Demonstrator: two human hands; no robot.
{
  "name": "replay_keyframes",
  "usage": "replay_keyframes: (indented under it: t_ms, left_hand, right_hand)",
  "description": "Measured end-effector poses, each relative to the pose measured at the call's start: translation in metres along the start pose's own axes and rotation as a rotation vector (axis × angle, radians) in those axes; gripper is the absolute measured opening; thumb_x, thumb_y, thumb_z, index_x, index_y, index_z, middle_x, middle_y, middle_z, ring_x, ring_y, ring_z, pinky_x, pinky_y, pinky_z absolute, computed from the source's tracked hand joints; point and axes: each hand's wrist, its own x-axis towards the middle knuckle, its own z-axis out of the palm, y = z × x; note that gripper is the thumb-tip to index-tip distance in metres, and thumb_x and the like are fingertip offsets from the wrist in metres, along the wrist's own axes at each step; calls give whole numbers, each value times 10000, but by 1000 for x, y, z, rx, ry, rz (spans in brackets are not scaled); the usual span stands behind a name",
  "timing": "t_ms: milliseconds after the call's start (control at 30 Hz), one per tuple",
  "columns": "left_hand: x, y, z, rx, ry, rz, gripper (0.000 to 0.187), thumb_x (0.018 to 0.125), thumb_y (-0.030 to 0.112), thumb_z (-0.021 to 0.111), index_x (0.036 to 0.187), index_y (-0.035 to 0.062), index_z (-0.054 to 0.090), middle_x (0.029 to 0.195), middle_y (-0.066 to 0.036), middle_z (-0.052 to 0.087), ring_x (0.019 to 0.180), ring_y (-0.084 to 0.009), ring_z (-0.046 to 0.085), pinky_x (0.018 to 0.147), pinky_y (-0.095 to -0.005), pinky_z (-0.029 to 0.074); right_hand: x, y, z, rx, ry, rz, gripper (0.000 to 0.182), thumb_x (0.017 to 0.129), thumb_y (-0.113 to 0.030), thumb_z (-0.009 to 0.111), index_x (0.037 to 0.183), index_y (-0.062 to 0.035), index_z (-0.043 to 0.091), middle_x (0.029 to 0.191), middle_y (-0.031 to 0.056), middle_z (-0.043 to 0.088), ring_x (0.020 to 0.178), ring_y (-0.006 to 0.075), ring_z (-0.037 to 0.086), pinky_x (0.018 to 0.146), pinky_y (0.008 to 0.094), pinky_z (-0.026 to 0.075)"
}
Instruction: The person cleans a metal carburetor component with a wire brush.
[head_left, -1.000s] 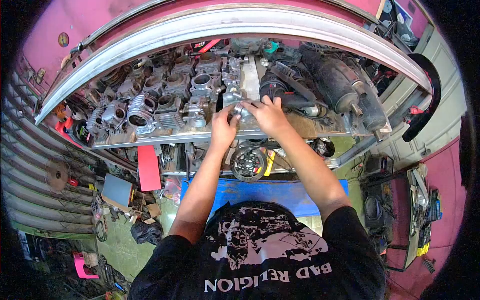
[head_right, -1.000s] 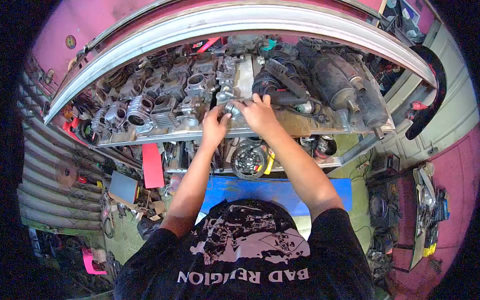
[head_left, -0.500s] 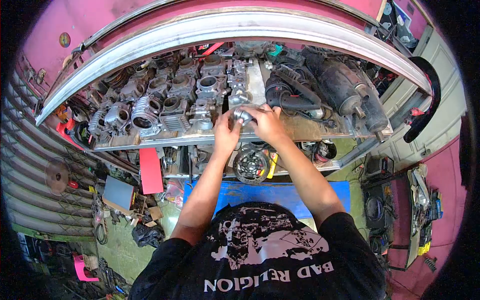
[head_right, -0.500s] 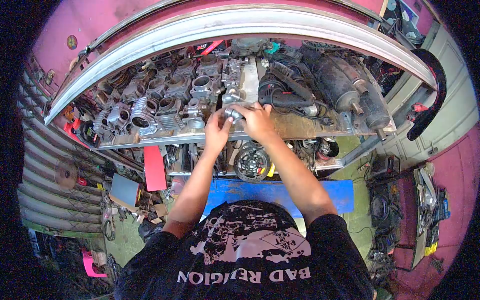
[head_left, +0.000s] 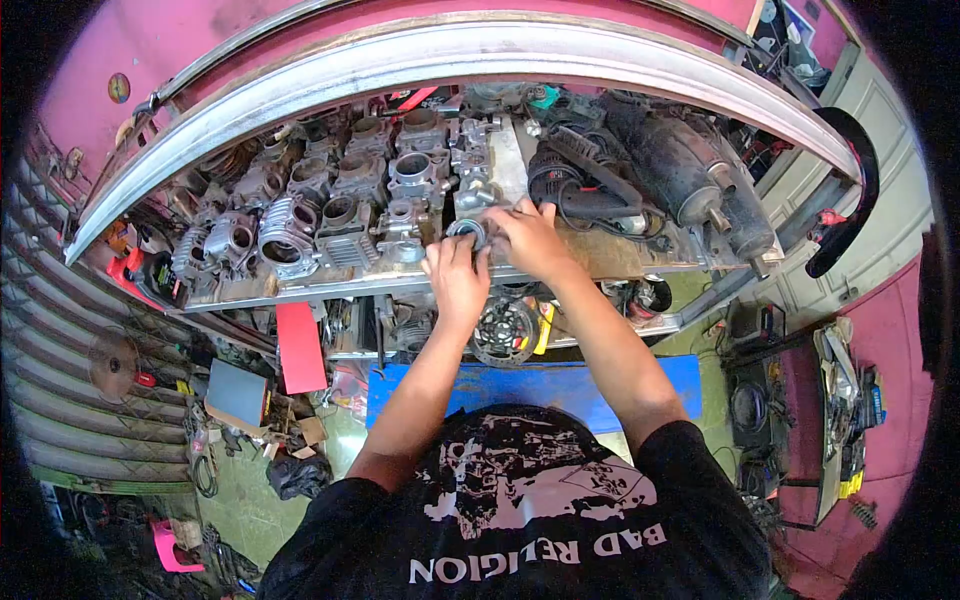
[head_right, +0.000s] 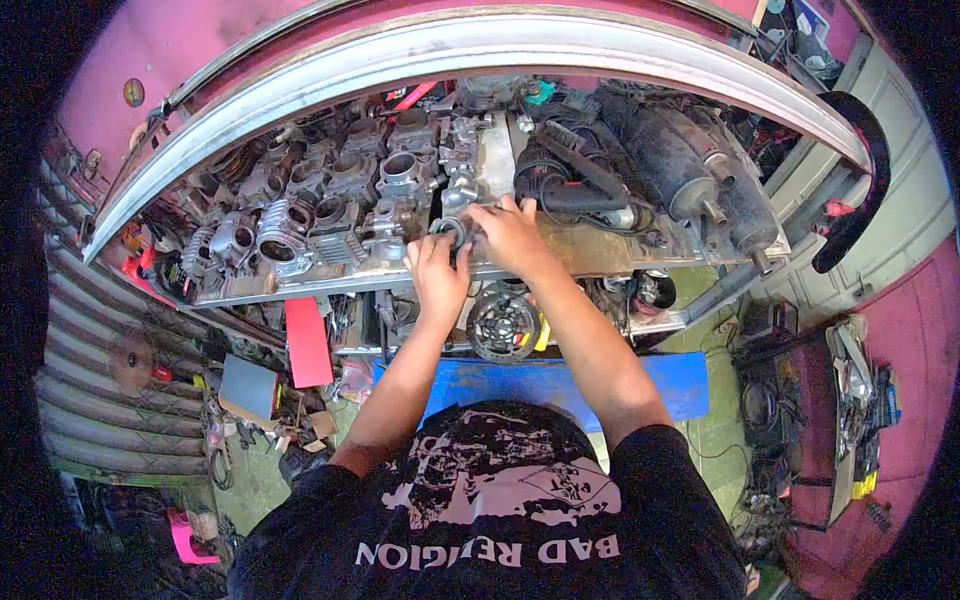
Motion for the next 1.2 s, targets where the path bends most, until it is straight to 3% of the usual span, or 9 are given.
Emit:
replay_keyframes:
  t_ms: [100, 233, 300, 400, 500, 533, 733, 1200]
  left_hand:
    - [-1, 2, 1, 22, -72, 21, 332, 882, 227, 739, 1162, 56, 688, 1128, -100, 647, 1067, -330, 544, 916, -500, 394]
    - [1, 5, -8, 25, -154, 79, 438, 877, 268, 739, 1250, 44, 678, 1247, -78, 675, 1159, -307, 532, 980, -520, 328]
    - [-3, 5, -16, -43, -141, 106, 501, 885, 258, 729, 1318, 29, 622, 1315, -113, 636, 1198, -332, 523, 1019, -527, 341]
    - [-23, 8, -13, -179, 24, -59, 608, 889, 233, 705, 1420, 4, 518, 1438, -181, 538, 1249, -384, 490, 1054, -544, 350]
    - [-31, 15, -10, -76, -107, -113, 686, 887, 211, 683, 1479, -24, 428, 1512, -237, 439, 1270, -434, 455, 1069, -556, 356]
    - [-30, 16, -8, -54, -143, -128, 710, 870, 212, 689, 1478, -47, 428, 1510, -243, 437, 1276, -442, 437, 1068, -550, 355]
    - [-16, 14, -5, 25, -225, -147, 758, 845, 253, 719, 1479, -48, 434, 1487, -236, 460, 1249, -419, 456, 1059, -540, 361]
    - [-13, 6, -4, -51, -221, -137, 744, 850, 260, 731, 1478, -23, 451, 1474, -202, 481, 1262, -412, 444, 1080, -548, 342]
  right_hand:
    - [0, 4, 17, -49, 101, 96, 324, 850, -188, 692, 1172, -194, 660, 1119, 10, 738, 1130, 260, 551, 922, 493, 322]
    - [-15, -7, 24, -103, 257, 128, 412, 839, -163, 723, 1239, -212, 636, 1099, -5, 730, 1111, 258, 572, 886, 463, 336]
    - [-21, -17, 19, -100, 404, 116, 474, 831, -189, 745, 1289, -244, 638, 1105, -6, 717, 1080, 256, 583, 881, 459, 341]
    - [-24, -40, 0, 53, 277, 203, 536, 786, -230, 788, 1305, -273, 662, 1173, 30, 701, 1101, 269, 571, 931, 484, 334]
    - [-21, -39, 13, -90, 337, 124, 552, 775, -299, 819, 1306, -317, 673, 1127, -20, 713, 1063, 218, 587, 894, 442, 346]
    - [-18, -37, 19, -97, 362, 124, 474, 777, -314, 813, 1242, -307, 722, 1144, -29, 726, 1052, 200, 591, 893, 438, 343]
    - [-4, -30, 25, -98, 323, 184, 367, 810, -286, 787, 1176, -296, 756, 1118, -39, 756, 1057, 197, 593, 916, 446, 329]
    - [-16, -24, 27, -194, 282, 165, 412, 804, -242, 772, 1210, -292, 725, 1191, -27, 743, 1066, 246, 600, 915, 508, 345]
